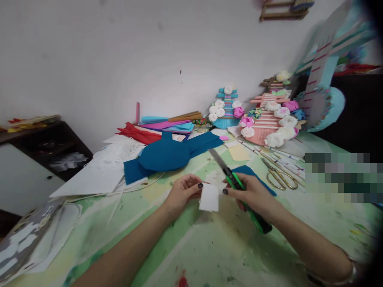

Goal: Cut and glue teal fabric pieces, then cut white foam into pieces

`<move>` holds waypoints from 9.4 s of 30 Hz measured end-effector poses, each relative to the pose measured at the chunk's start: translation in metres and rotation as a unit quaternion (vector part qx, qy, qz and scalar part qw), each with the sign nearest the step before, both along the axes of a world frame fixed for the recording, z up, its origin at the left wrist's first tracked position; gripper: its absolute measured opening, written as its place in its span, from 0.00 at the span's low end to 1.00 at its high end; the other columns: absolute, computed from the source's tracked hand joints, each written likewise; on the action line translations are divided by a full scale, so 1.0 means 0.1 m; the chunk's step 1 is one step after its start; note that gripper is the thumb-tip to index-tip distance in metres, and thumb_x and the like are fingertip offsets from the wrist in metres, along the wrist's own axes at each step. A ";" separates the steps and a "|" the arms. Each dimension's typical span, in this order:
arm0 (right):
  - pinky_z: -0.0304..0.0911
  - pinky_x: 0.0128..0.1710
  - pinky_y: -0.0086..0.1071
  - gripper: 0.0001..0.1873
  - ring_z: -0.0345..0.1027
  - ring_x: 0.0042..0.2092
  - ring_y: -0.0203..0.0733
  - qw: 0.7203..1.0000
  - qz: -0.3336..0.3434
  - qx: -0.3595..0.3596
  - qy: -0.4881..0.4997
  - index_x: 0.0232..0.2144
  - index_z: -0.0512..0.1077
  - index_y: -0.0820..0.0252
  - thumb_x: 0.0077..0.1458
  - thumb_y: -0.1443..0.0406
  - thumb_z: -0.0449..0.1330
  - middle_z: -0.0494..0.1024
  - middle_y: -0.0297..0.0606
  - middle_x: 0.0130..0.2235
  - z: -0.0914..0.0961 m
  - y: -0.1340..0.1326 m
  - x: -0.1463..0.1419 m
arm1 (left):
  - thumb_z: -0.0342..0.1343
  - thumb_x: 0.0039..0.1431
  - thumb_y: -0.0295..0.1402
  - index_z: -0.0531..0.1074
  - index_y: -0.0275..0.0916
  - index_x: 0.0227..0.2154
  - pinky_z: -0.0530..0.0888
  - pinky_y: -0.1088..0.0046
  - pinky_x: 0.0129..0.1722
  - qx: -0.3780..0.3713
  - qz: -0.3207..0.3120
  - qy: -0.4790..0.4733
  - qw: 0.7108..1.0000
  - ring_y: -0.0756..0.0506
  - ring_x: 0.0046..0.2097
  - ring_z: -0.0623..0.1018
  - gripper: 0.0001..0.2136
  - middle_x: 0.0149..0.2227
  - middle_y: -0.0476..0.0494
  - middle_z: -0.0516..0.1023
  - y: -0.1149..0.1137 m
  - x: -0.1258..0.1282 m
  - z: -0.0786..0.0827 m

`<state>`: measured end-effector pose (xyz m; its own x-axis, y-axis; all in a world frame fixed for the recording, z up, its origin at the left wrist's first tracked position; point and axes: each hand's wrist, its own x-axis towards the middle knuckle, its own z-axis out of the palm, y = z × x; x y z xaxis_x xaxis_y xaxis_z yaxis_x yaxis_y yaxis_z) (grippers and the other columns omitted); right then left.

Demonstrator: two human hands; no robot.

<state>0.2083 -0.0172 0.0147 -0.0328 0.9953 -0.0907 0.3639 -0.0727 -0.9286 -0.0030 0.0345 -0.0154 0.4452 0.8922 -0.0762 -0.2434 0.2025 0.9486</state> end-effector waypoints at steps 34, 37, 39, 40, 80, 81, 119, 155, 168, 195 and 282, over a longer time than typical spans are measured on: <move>0.45 0.21 0.30 0.25 0.56 0.21 0.34 0.910 0.080 0.297 -0.277 0.21 0.57 0.56 0.60 0.46 0.50 0.64 0.32 0.19 -0.17 -0.28 -0.08 | 0.57 0.41 0.21 0.70 0.33 0.34 0.71 0.74 0.29 -0.170 -0.067 -0.189 0.965 0.48 0.28 0.76 0.13 0.27 0.45 0.75 -0.15 0.04 0.04; 0.44 0.21 0.31 0.25 0.56 0.21 0.35 0.901 0.054 0.308 -0.301 0.20 0.57 0.56 0.59 0.46 0.50 0.64 0.32 0.18 -0.19 -0.27 -0.07 | 0.58 0.42 0.21 0.69 0.34 0.35 0.72 0.75 0.28 -0.156 -0.092 -0.197 0.963 0.48 0.30 0.76 0.14 0.30 0.45 0.75 -0.18 0.06 0.05; 0.44 0.21 0.31 0.25 0.55 0.20 0.34 0.899 0.054 0.311 -0.304 0.20 0.58 0.56 0.60 0.46 0.50 0.63 0.31 0.18 -0.21 -0.27 -0.07 | 0.60 0.45 0.23 0.68 0.35 0.36 0.75 0.73 0.27 -0.142 -0.114 -0.200 0.963 0.47 0.30 0.77 0.13 0.32 0.45 0.74 -0.19 0.07 0.04; 0.44 0.21 0.31 0.25 0.54 0.20 0.34 0.898 0.058 0.313 -0.304 0.20 0.58 0.56 0.59 0.45 0.50 0.63 0.31 0.18 -0.22 -0.27 -0.06 | 0.61 0.46 0.25 0.68 0.35 0.36 0.75 0.72 0.26 -0.134 -0.122 -0.200 0.963 0.47 0.30 0.77 0.12 0.33 0.45 0.74 -0.20 0.08 0.03; 0.42 0.21 0.32 0.24 0.55 0.19 0.34 0.883 0.098 0.330 -0.318 0.21 0.61 0.57 0.60 0.46 0.50 0.62 0.30 0.18 -0.26 -0.30 -0.05 | 0.68 0.44 0.28 0.70 0.35 0.29 0.69 0.78 0.29 -0.142 -0.152 -0.190 0.959 0.51 0.29 0.73 0.12 0.27 0.49 0.71 -0.27 0.08 -0.03; 0.42 0.21 0.32 0.25 0.55 0.20 0.34 0.883 0.097 0.330 -0.318 0.22 0.61 0.57 0.60 0.46 0.50 0.63 0.31 0.18 -0.26 -0.30 -0.05 | 0.68 0.44 0.28 0.70 0.35 0.29 0.69 0.78 0.29 -0.144 -0.154 -0.193 0.958 0.51 0.29 0.73 0.12 0.27 0.49 0.71 -0.27 0.08 -0.04; 0.43 0.21 0.30 0.27 0.56 0.20 0.32 0.886 0.090 0.335 -0.308 0.20 0.60 0.57 0.58 0.44 0.51 0.62 0.29 0.18 -0.26 -0.26 -0.03 | 0.67 0.44 0.25 0.71 0.33 0.30 0.73 0.78 0.30 -0.142 -0.097 -0.211 0.962 0.50 0.30 0.76 0.11 0.31 0.45 0.75 -0.24 0.07 -0.04; 0.43 0.23 0.31 0.25 0.55 0.21 0.33 0.910 0.121 0.274 -0.285 0.20 0.58 0.57 0.60 0.46 0.49 0.62 0.30 0.18 -0.21 -0.32 -0.06 | 0.67 0.45 0.32 0.68 0.35 0.29 0.65 0.77 0.25 -0.114 -0.142 -0.185 0.966 0.52 0.26 0.71 0.12 0.29 0.48 0.69 -0.27 0.07 -0.06; 0.43 0.22 0.31 0.27 0.56 0.20 0.33 0.888 0.099 0.329 -0.305 0.20 0.60 0.57 0.60 0.44 0.48 0.62 0.30 0.18 -0.22 -0.32 -0.07 | 0.67 0.45 0.31 0.68 0.36 0.29 0.64 0.76 0.25 -0.124 -0.148 -0.193 0.962 0.52 0.27 0.71 0.13 0.30 0.49 0.70 -0.28 0.08 -0.06; 0.40 0.22 0.32 0.29 0.56 0.19 0.34 0.880 0.072 0.318 -0.345 0.19 0.60 0.57 0.61 0.44 0.45 0.63 0.31 0.16 -0.22 -0.25 0.01 | 0.65 0.46 0.27 0.67 0.35 0.30 0.71 0.76 0.25 -0.142 -0.211 -0.265 0.930 0.50 0.25 0.77 0.12 0.31 0.49 0.71 -0.30 0.07 -0.04; 0.42 0.23 0.33 0.28 0.57 0.20 0.35 0.887 0.083 0.278 -0.360 0.19 0.59 0.57 0.60 0.44 0.46 0.63 0.32 0.18 -0.22 -0.23 0.08 | 0.62 0.46 0.22 0.68 0.33 0.31 0.78 0.73 0.25 -0.141 -0.229 -0.281 0.921 0.46 0.27 0.80 0.09 0.31 0.49 0.71 -0.35 0.10 -0.06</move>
